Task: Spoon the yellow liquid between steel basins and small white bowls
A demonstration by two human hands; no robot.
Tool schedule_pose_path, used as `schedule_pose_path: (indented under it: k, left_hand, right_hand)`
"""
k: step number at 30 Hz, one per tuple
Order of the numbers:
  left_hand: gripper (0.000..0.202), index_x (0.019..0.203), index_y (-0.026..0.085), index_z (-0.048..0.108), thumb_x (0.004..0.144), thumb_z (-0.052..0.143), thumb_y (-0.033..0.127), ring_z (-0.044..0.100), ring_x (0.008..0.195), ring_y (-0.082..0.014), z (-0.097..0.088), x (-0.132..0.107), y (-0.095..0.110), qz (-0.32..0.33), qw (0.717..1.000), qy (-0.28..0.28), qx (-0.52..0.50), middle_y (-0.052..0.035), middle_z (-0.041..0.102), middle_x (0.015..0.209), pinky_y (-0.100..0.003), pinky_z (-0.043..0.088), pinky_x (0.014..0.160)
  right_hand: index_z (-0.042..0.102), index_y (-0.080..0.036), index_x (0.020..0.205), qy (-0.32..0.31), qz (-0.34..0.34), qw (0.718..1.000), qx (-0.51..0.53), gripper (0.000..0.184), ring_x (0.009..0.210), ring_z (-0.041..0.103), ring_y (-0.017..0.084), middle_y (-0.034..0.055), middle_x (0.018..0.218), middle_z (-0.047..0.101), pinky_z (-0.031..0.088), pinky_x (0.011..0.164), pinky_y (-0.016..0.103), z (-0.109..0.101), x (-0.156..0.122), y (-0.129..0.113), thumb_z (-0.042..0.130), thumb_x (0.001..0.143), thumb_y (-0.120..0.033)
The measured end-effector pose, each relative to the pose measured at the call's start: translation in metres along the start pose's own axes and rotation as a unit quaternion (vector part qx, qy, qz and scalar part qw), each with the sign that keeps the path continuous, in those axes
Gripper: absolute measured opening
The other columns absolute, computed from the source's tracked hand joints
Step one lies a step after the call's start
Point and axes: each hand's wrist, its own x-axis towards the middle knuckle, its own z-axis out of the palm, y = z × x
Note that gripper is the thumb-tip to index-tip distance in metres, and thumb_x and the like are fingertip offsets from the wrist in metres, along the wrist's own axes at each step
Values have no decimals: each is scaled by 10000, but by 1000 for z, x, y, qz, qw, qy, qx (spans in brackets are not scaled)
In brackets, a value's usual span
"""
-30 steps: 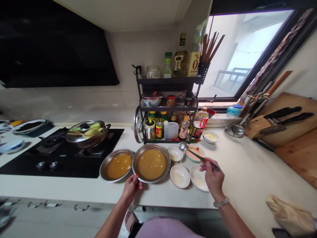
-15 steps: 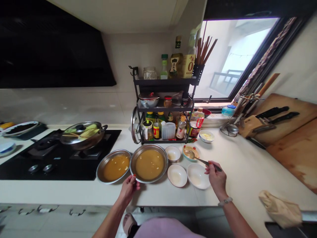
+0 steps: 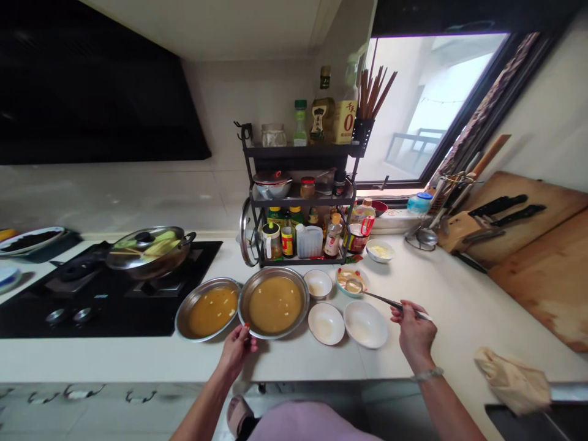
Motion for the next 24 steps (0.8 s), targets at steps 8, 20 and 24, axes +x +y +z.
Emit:
schedule_pose_path:
  k: [8,20,24]
  left_hand:
    - [391,678,171,511,589,797,424,513,403,-89,0,1,-1,1,1000,3,10,32,571,489,-207,454,418]
    - [395,688,172,513,593,791,436,517,400,-96,3,-1,1,4,1000,5,5,35,563,466,-207,448,409]
    - [415,681,172,509,574,802,446,518,402,-92,3,0,0,5,1000,0,-1,32,574,477,-205,448,411]
  right_hand:
    - [613,-127,790,-27,4,999,20,326,400,563,117,3,510,631,477,378,214,7,-14,-20,726,654,-401]
    - [606,-147,842,-185,41,981,40,343,419,553,134,21,562,650,461,391,242,55,-70,-27,700,719,-452]
    - [618,-159,866,-258,-10,966,-6,345,404,549,137,-4,543,617,481,398,255,68,-92,-25,631,780,-492]
